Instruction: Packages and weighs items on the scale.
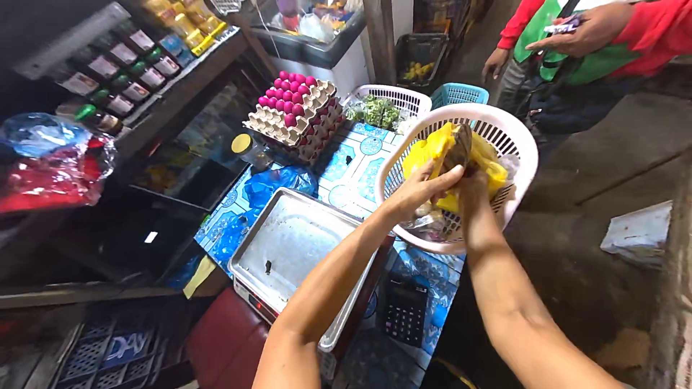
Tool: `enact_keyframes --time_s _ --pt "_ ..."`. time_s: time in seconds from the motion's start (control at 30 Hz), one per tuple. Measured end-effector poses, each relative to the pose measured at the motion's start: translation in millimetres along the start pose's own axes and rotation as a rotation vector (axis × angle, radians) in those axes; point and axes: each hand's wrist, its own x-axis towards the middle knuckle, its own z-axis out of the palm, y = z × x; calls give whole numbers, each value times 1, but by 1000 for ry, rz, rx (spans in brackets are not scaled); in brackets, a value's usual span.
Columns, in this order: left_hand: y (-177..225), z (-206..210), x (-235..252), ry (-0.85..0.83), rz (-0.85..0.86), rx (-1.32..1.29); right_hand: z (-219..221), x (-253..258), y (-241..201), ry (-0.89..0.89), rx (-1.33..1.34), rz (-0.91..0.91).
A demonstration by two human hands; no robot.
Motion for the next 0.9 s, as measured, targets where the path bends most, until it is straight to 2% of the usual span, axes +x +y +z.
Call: enact_keyframes --time_s 0.1,0.23,0.3,0.33,0.37,0.4,0.43,0.5,0.57,0.63,0.67,0.73,0.83,0.9 --pt "14 8 8 100 -19 -115 9 4 17 -140 -51 -171" --pt "26 3 10 109 -175 81 14 -5 8 -133 -271 -243" --pt "23 -4 27 149 -112 -9 22 -12 11 -149 -339 -168" --pt "20 -10 38 174 -75 -91 30 -3 25 -52 -216 -119" --pt "18 -18 50 196 -53 -179 37 11 39 124 -116 -61" --pt "14 -27 62 228 -27 -255 41 19 40 266 -146 28" --pt "11 -36 72 276 -5 -319 40 21 32 328 -229 137" --pt "8 -51 80 360 29 -443 25 26 5 320 -156 237" --pt "9 -58 77 373 56 -502 -4 33 -38 290 -76 311" --pt "8 -66 67 375 44 -492 -43 37 -83 140 22 415" --pt "5 -71 62 367 23 -482 -60 39 -99 74 101 390" --pt "1 -81 60 329 7 -470 -71 28 -129 -38 182 216" --pt "29 -81 80 235 155 -406 -41 12 -147 -204 98 -24" --pt "63 -66 106 220 200 -308 -22 15 -153 -217 -1 -172"
